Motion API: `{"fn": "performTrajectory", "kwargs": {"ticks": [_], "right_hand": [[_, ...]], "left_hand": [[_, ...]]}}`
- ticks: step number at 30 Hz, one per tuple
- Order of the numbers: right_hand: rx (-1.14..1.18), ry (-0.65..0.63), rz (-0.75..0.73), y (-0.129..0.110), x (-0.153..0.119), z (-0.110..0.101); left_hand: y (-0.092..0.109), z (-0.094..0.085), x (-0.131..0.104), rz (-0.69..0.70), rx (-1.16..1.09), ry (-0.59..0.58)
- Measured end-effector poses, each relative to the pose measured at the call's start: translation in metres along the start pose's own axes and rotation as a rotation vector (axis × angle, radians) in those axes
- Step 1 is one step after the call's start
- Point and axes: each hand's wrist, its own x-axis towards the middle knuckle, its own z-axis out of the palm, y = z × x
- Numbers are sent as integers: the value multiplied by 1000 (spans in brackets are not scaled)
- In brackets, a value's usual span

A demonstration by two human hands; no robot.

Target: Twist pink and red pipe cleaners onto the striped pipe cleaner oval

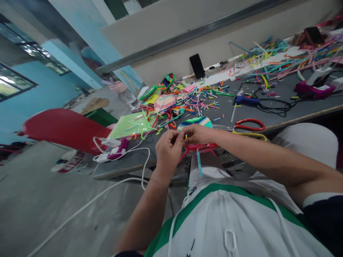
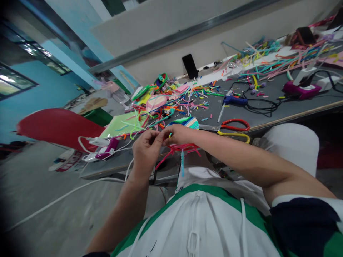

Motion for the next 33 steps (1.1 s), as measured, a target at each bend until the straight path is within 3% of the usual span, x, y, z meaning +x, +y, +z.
{"fn": "performTrajectory", "kwargs": {"ticks": [5, 7, 10, 13, 17, 20, 24, 29, 33], "right_hand": [[220, -55, 94, 0, -1, -4], [308, -59, 123, 2, -1, -7], [346, -53, 135, 4, -2, -10], [312, -20, 128, 3, -1, -9], [305, -1, 164, 1, 2, -8], [332, 5, 180, 0, 1, -10], [478, 101, 197, 4, -8, -13], [771, 210, 250, 12, -24, -7], [869, 248, 259, 20, -34, -3]], "left_hand": [[12, -4, -13, 48, -4, 103], [21, -2, -22, 161, 12, -5], [35, 13, -34, 328, 106, -301], [46, 37, -38, 320, 328, -449], [52, 65, -31, 254, 467, -533], [46, 70, -26, 267, 409, -518], [25, 53, -23, 269, 176, -394], [-1, 28, -19, 37, -92, -286], [-8, 23, -13, -139, -195, -259]]}}
